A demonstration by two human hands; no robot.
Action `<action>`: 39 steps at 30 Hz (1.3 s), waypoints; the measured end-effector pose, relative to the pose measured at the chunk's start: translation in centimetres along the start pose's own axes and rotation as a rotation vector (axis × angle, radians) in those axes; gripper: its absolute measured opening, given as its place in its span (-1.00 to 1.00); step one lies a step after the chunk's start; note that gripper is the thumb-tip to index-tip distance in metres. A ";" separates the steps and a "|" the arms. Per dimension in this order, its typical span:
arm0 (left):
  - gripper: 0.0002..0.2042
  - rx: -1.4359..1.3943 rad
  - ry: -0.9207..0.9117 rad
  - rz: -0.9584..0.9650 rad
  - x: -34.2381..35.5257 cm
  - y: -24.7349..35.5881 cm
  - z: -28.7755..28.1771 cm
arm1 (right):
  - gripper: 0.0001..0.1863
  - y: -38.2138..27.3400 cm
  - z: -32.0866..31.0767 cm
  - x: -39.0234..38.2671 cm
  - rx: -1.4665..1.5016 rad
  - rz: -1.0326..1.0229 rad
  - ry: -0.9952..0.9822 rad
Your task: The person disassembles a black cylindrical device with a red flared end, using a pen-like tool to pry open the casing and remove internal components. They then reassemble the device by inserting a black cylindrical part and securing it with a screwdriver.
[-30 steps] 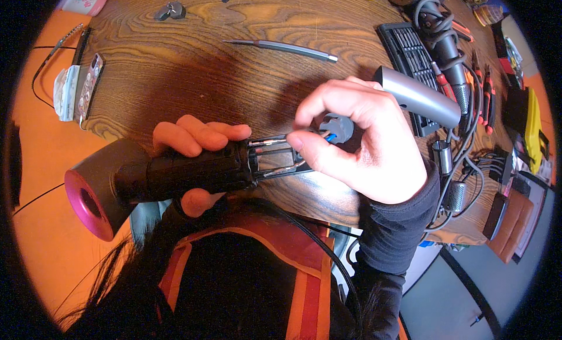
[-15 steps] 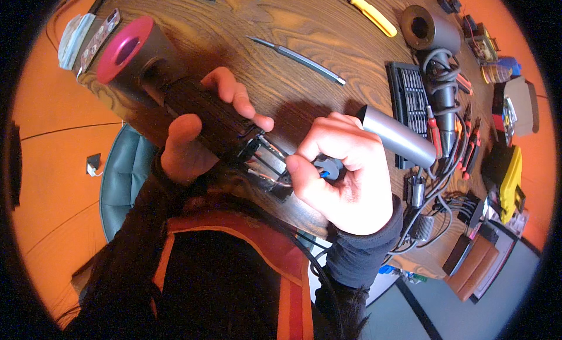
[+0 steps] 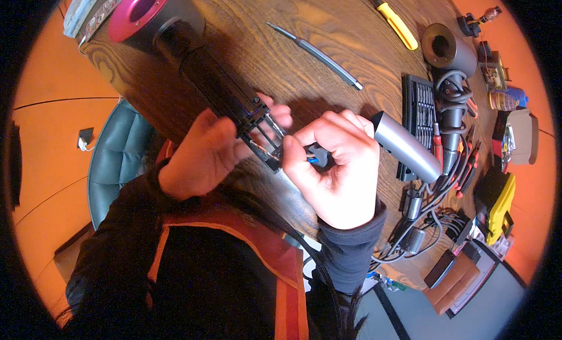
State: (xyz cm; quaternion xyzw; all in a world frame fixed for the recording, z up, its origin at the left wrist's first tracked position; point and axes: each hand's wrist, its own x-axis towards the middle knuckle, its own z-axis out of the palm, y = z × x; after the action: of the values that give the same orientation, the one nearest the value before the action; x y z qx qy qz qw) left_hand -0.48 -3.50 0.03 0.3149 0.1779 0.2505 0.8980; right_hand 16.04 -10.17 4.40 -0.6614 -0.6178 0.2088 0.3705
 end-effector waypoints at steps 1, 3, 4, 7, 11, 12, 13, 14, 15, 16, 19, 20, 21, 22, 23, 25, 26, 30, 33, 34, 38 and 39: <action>-0.53 -0.001 0.031 -0.026 -0.2 -0.2 0.3 | -0.85 0.1 0.2 0.0 -0.034 -0.008 -0.001; -0.58 -0.003 0.092 -0.080 -0.5 -0.6 0.9 | -0.87 0.2 0.4 0.1 -0.038 -0.009 -0.010; -0.64 -0.017 0.115 -0.081 -0.6 -0.6 1.0 | -0.87 0.2 0.5 0.1 -0.036 -0.001 -0.012; -0.66 0.050 0.153 -0.049 -0.3 -0.3 1.2 | -0.86 0.1 0.3 0.1 -0.038 0.028 -0.037; -0.70 0.058 0.167 0.045 0.9 0.2 1.2 | -0.71 0.0 -0.4 0.1 0.067 -0.015 -0.065; -0.70 0.029 0.169 0.048 1.0 0.4 1.1 | -0.59 -0.1 -0.7 0.1 0.035 -0.039 -0.106; -0.70 0.001 0.157 0.068 1.2 0.7 1.0 | -0.60 -0.1 -0.7 0.0 0.075 -0.018 -0.073; -0.71 0.028 0.127 0.141 1.4 0.8 1.0 | -0.61 0.0 -0.7 0.0 0.066 -0.036 -0.038; -0.71 0.065 0.152 0.117 1.7 1.0 0.8 | -0.62 0.0 -0.5 0.0 0.048 -0.070 -0.002; -0.72 0.099 0.143 0.129 1.9 1.3 0.7 | -0.65 0.1 -0.2 0.0 0.045 -0.101 0.062; -0.76 0.093 0.160 0.172 2.4 1.3 0.6 | -0.70 0.1 0.0 0.0 -0.094 -0.215 0.136; -0.76 0.071 0.161 0.183 2.6 1.3 0.6 | -0.71 0.1 0.3 0.0 -0.057 -0.187 0.152; -0.77 0.056 0.151 0.206 2.7 1.2 0.6 | -0.71 0.1 0.5 0.0 -0.010 -0.162 0.184; -0.78 0.053 0.161 0.206 2.8 1.2 0.5 | -0.71 0.1 0.6 0.1 0.021 -0.157 0.198; -0.78 0.057 0.159 0.217 2.9 1.1 0.5 | -0.71 0.0 0.5 0.1 0.002 -0.151 0.188; -0.78 0.082 0.152 0.231 3.0 1.1 0.4 | -0.69 0.0 0.2 0.3 -0.069 -0.176 0.146; -0.78 0.102 0.147 0.231 3.0 1.1 0.3 | -0.64 0.1 0.2 0.5 -0.101 -0.193 0.133; -0.76 0.153 0.121 0.196 2.9 1.2 0.0 | -0.60 -0.1 0.5 0.5 -0.149 -0.189 0.079; -0.75 0.137 0.102 0.208 3.0 1.3 -0.1 | -0.61 -0.2 0.9 0.4 -0.168 -0.166 0.113; -0.75 0.125 0.099 0.214 3.0 1.2 -0.1 | -0.61 -0.3 0.9 0.4 -0.171 -0.156 0.117; -0.74 0.112 0.126 0.193 3.1 1.0 -0.1 | -0.62 -0.6 1.3 0.4 -0.226 -0.116 0.178; -0.73 0.126 0.141 0.173 3.1 0.9 -0.1 | -0.62 -0.7 1.4 0.5 -0.250 -0.113 0.203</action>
State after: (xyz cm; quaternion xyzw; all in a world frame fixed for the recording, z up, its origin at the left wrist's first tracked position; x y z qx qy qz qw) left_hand 1.69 -1.03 0.05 0.3666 0.2283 0.3370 0.8366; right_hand 14.62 -9.43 4.12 -0.6842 -0.6346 0.0414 0.3571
